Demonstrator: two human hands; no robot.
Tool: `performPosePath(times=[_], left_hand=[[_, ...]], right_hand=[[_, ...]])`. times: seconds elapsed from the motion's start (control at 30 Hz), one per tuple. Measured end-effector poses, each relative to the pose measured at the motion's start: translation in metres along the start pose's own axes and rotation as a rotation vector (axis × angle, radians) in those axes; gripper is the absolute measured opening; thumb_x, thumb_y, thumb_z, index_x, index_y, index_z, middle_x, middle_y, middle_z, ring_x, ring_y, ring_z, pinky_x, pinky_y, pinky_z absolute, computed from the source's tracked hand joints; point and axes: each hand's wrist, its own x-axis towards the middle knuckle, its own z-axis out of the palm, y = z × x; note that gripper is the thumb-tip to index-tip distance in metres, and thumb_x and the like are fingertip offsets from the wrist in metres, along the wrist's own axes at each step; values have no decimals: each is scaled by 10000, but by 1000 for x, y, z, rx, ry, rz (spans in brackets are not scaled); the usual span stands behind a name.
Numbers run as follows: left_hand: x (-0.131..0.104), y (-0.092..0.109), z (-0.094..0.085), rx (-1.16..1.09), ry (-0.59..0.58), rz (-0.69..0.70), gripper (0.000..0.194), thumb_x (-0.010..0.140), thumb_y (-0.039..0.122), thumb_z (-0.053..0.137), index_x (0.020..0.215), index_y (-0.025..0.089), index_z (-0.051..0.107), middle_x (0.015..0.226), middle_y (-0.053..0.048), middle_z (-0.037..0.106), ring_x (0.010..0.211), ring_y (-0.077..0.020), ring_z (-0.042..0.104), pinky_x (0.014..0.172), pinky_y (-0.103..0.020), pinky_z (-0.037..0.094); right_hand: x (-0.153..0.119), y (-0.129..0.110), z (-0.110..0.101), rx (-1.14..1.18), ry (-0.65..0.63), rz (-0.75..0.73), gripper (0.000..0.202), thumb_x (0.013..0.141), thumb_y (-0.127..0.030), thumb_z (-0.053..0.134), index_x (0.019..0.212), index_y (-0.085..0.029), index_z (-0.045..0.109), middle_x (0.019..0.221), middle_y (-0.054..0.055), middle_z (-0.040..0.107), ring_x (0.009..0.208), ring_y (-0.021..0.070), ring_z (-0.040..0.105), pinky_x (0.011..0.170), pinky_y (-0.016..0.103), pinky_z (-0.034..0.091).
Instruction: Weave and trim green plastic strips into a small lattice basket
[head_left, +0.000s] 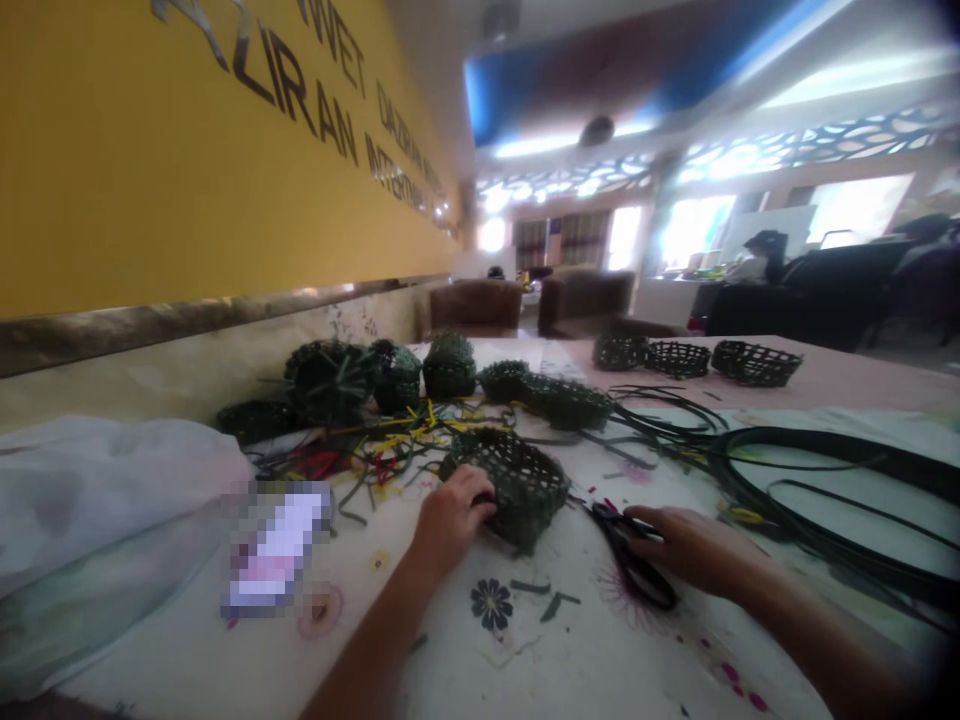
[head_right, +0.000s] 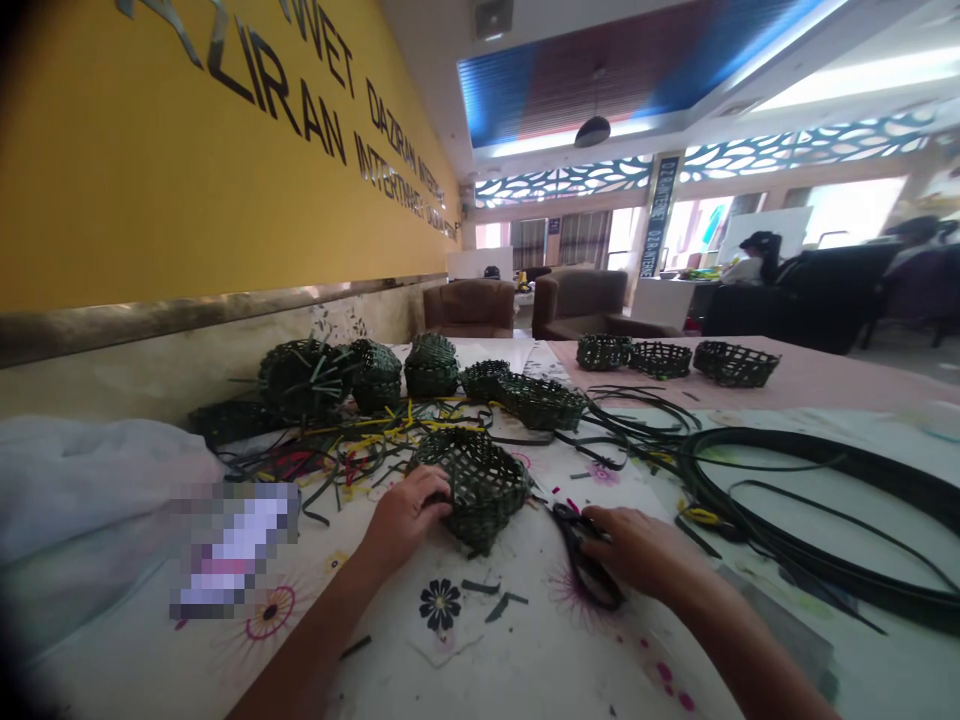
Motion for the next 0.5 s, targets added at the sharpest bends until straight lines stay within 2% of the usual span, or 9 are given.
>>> performPosePath(times=[0.07,0.1,0.23,0.37,0.5], left_hand=[[-1,2,2,38,17,-53,104,827,163,620,877,236,675,949,-18,680,922,-197,633,844,-304,458],[-1,2,3,52,25,-71,122,825,164,622,906,236,677,926,-19,683,913,-202,633,840,-308,456],[0,-6,4,79,40,-126,264,807,160,632,1059,229,674,1060,-50,673,976,-220,626,881,-335,444],[2,-13,3,13,-31,-112,136,808,150,614,898,205,700,952,-41,670,918,-199,623,843,-312,443],[3,-13,2,-8,-14,-96,102,797,140,612,854,195,676,878,-29,642,869,-188,603,805,-299,427]], right_hand=[[0,3,0,6,5,9,516,832,-322,531,1319,-181,626,1192,166,689,1096,362,641,883,430,478],[0,5,0,11,10,11,528,799,-294,558,1312,-191,633,1191,161,691,1090,363,643,874,425,479],[-1,5,1,64,6,-9,614,696,-298,639,1308,-249,634,1189,135,699,1056,378,646,812,415,480],[-1,-1,0,53,-30,-26,735,661,-312,656,1385,-241,559,1125,137,711,997,372,655,753,392,465],[-1,-7,-5,4,-24,-17,617,703,-214,560,1319,-198,594,1147,152,694,1047,357,636,773,369,433]])
